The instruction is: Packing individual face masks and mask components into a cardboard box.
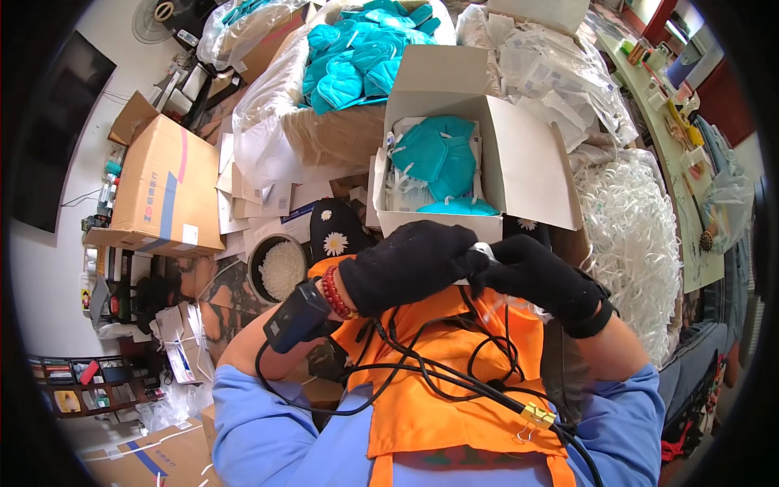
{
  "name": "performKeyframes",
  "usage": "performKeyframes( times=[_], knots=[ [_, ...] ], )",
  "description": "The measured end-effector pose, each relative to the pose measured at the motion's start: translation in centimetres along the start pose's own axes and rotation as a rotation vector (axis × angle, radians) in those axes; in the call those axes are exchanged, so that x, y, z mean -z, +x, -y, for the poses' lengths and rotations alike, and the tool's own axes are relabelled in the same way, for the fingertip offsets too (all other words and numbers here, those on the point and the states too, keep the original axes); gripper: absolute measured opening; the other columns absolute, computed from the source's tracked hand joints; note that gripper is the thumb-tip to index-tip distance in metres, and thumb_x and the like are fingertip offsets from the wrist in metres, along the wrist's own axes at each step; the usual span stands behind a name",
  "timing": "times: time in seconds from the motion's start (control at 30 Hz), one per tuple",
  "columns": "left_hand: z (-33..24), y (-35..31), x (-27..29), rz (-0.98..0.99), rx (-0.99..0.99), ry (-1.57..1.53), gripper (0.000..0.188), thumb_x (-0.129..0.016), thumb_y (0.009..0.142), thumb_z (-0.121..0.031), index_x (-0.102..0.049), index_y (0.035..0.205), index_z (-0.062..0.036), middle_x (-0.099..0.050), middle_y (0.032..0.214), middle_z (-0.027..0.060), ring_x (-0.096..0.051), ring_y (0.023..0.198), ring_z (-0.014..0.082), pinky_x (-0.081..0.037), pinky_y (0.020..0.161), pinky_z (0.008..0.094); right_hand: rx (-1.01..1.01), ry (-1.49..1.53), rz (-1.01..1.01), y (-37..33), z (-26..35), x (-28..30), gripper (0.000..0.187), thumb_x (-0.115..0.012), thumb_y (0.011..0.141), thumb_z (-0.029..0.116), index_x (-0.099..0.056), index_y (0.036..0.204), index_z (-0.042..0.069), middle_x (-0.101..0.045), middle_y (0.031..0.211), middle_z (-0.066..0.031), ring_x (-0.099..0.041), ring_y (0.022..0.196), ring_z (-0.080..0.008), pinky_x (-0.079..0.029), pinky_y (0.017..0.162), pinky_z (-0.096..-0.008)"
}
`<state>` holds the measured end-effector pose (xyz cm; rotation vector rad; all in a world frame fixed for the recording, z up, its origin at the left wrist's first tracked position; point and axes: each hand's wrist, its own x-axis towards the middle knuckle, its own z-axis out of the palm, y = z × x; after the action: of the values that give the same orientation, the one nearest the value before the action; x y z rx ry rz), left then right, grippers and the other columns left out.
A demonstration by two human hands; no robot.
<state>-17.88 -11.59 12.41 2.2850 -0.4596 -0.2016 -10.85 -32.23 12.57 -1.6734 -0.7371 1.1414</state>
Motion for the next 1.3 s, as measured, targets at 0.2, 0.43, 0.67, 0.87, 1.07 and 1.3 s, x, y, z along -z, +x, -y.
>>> performKeyframes(
  times=[0.2,0.43,0.67,0.87,1.07,1.3],
  knots=[
    [0.1,-1.8,-1.8,0.104,0.251,-0.738,0.027,-0.052,0.097,-0.027,-0.059,0.110,-0.0043,-0.061,0.080,0.0047,-0.060,0.064,0.0131,-0.050,0.055,0.0268,-0.018,0.263,-0.094,-2.2,1.1,-1.2,0.021,-0.063,0.090,0.013,-0.063,0.106,-0.001,-0.067,0.094,-0.0064,-0.060,0.087,-0.0102,-0.046,0.082,-0.0268],
    [-1.2,-3.0,-2.1,0.206,0.133,-1.027,0.031,-0.052,0.097,-0.025,-0.054,0.120,-0.0054,-0.061,0.091,0.0065,-0.061,0.064,0.0110,-0.053,0.055,0.0255,0.507,0.105,-0.316,-1.6,2.2,-4.9,0.049,-0.064,0.085,0.043,-0.064,0.101,-0.003,-0.067,0.101,-0.0140,-0.061,0.103,-0.0292,-0.038,0.102,-0.0384],
    [-3.3,-4.7,-0.7,0.527,-0.128,-0.892,0.027,-0.067,0.086,-0.014,-0.061,0.109,-0.0021,-0.067,0.091,0.0098,-0.063,0.083,0.0185,-0.049,0.077,0.0322,0.773,0.051,0.279,-4.7,4.8,-4.5,0.033,-0.069,0.085,0.030,-0.058,0.075,0.000,-0.060,0.079,-0.0128,-0.064,0.081,-0.0346,-0.051,0.074,-0.0418],
    [-4.6,-7.4,1.3,0.399,-0.183,-0.340,0.022,-0.064,0.089,-0.018,-0.063,0.104,-0.0020,-0.062,0.078,0.0146,-0.061,0.073,0.0301,-0.049,0.071,0.0355,0.717,-0.201,0.516,-6.3,6.9,-3.2,0.019,-0.071,0.084,0.013,-0.060,0.085,-0.002,-0.060,0.086,-0.0148,-0.062,0.087,-0.0366,-0.050,0.081,-0.0447],
    [10.6,-18.0,1.0,-0.213,0.066,0.148,0.020,-0.050,0.094,-0.015,-0.062,0.103,-0.0025,-0.061,0.088,0.0151,-0.061,0.079,0.0272,-0.049,0.076,0.0336,0.443,-0.480,-0.533,-14.1,3.0,6.1,0.025,-0.068,0.087,0.016,-0.062,0.099,-0.005,-0.062,0.095,-0.0171,-0.061,0.095,-0.0349,-0.048,0.088,-0.0415],
    [28.5,-30.4,-1.2,-0.276,0.542,0.920,0.024,-0.045,0.093,-0.010,-0.060,0.110,-0.0023,-0.064,0.108,0.0173,-0.062,0.094,0.0276,-0.049,0.088,0.0341,-0.100,-1.455,-1.125,-18.0,-9.8,17.7,0.040,-0.064,0.088,0.020,-0.059,0.122,-0.001,-0.063,0.112,-0.0171,-0.056,0.108,-0.0306,-0.042,0.097,-0.0369]
  ],
)
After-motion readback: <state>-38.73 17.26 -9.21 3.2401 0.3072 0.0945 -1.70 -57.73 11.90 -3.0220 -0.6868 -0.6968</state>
